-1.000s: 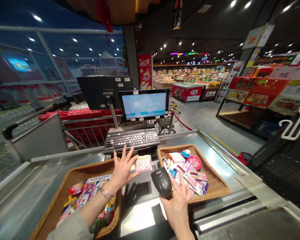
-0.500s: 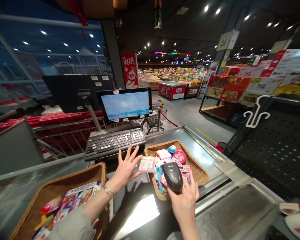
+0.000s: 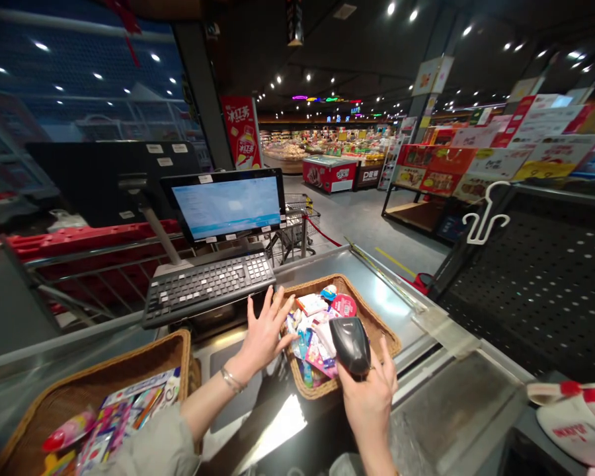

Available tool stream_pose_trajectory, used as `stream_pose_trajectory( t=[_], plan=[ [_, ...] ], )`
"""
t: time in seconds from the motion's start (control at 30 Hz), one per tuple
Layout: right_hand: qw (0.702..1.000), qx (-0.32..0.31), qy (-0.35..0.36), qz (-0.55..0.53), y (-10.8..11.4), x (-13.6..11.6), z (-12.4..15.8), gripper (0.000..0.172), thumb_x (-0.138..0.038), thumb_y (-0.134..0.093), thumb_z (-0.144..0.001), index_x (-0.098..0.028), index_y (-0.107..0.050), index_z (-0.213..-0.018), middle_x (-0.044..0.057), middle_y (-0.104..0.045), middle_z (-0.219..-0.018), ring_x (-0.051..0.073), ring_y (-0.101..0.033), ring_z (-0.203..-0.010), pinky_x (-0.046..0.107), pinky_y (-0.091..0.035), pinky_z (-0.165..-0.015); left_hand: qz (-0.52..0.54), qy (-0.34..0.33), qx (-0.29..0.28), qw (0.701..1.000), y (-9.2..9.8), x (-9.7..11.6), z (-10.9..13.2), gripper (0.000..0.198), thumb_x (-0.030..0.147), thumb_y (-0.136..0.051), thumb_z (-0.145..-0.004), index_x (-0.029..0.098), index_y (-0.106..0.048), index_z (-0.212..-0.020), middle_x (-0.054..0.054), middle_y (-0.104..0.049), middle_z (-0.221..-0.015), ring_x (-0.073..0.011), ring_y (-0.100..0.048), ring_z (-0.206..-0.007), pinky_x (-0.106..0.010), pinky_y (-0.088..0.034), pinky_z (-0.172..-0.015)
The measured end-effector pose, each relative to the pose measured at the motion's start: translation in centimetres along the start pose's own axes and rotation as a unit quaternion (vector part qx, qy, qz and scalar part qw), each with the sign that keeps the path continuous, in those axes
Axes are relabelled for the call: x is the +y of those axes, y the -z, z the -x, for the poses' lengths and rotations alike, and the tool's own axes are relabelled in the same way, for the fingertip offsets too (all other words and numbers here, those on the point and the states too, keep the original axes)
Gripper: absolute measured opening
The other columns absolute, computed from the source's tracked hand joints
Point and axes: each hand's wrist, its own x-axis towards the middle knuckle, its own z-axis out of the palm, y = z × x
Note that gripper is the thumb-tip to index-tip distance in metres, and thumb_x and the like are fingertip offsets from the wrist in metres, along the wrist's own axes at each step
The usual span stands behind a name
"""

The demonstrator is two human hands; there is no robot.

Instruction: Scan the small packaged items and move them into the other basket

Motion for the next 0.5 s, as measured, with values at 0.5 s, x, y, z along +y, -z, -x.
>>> stream_pose_trajectory(
  t=[0.5],
  plan=[
    [0.985, -0.133, 0.059, -0.098, -5.7, -4.9, 1.8, 0.042, -0.055, -0.060, -0.079, -0.019, -0.073, -0.095, 0.014, -0.068, -0.114, 0.033, -0.040, -0.135, 0.054, -0.029, -0.111, -0.039, 0.133, -0.029, 0.990, 3.3, -4.5, 7.5, 0.075, 0.048, -0.056, -0.088, 0.022, -0.026, -0.151, -0.014, -0.016, -0.161, -0.0358, -0.008, -0.149, -0.071, -0.011, -0.113]
  ],
)
